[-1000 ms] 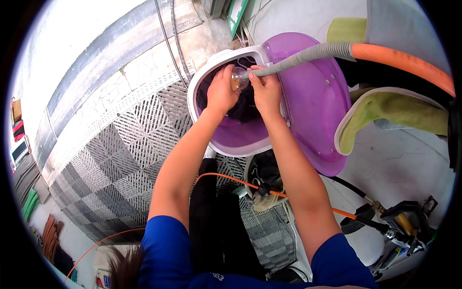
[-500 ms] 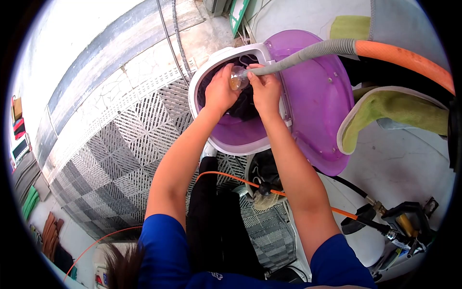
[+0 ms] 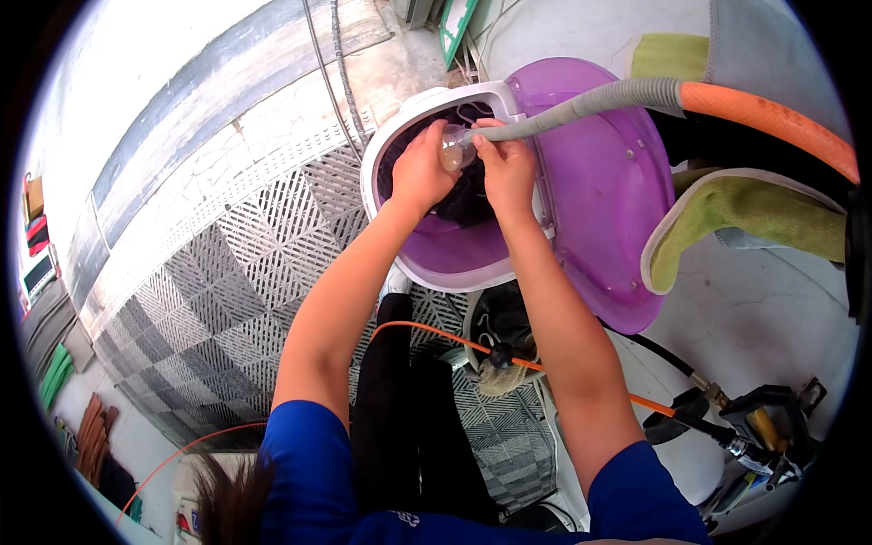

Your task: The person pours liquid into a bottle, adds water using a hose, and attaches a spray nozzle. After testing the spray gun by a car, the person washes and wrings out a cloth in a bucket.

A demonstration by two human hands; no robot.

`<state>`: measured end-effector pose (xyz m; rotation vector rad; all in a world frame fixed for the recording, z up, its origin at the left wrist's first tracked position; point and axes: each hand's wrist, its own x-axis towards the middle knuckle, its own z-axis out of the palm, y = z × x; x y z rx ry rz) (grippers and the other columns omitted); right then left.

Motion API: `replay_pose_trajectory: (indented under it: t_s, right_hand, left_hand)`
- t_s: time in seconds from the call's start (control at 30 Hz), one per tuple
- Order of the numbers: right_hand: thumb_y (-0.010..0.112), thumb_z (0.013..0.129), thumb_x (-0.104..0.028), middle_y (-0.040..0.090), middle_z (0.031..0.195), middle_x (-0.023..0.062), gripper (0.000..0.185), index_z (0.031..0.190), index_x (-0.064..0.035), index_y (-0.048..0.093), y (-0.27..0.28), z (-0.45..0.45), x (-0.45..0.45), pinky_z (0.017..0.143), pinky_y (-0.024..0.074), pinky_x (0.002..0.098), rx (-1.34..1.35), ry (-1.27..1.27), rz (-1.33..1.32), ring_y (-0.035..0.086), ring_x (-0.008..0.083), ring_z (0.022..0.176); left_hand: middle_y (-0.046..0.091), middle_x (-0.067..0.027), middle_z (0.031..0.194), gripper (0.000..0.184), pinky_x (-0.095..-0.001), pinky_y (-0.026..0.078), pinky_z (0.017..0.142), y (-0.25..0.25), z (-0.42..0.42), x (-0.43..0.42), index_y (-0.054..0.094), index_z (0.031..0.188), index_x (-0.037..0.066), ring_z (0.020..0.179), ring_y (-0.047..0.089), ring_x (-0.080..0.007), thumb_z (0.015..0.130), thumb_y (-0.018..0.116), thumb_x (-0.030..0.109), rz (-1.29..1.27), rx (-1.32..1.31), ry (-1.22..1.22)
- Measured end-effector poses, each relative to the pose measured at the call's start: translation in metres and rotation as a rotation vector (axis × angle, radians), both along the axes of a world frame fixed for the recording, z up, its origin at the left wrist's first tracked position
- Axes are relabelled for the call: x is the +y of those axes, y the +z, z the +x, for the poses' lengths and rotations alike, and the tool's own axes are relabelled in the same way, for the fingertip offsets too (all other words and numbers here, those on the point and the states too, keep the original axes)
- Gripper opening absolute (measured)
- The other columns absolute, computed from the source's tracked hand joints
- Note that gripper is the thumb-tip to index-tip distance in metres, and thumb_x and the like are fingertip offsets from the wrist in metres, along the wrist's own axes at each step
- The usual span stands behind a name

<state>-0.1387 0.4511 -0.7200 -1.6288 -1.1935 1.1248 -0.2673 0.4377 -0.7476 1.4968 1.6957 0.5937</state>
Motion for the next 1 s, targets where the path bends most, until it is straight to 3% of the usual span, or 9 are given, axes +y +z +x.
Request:
replay_pose_trajectory:
  t_s: [0.67, 1.0]
  right_hand:
    - [0.066, 0.086, -0.004, 0.069, 0.087, 0.0068, 0.020, 0.105, -0.0017, 0.066, 0.013, -0.005, -0.001, 0.075, 0.0498, 0.0276, -0.025, -0.010, -0.046, 0.065, 0.0126, 0.080]
    - [0.066, 0.087, -0.006, 0.069, 0.086, 0.0060, 0.020, 0.106, -0.0021, 0.065, 0.008, -0.002, -0.002, 0.075, 0.0497, 0.0281, 0.028, 0.006, -0.068, 0.064, 0.0122, 0.079]
  left_hand:
    - [0.061, -0.0143, 0.120, 0.073, -0.0420, 0.050, 0.089, -0.006, -0.005, 0.000, 0.047, 0.129, 0.012, 0.109, 0.058, -0.0345, 0.063, 0.079, 0.013, -0.004, -0.041, -0.019]
    - [0.062, -0.0124, 0.119, 0.082, -0.0420, 0.050, 0.087, -0.022, -0.011, -0.004, 0.047, 0.132, 0.015, 0.108, 0.059, -0.0336, 0.060, 0.085, 0.021, 0.127, -0.051, -0.033]
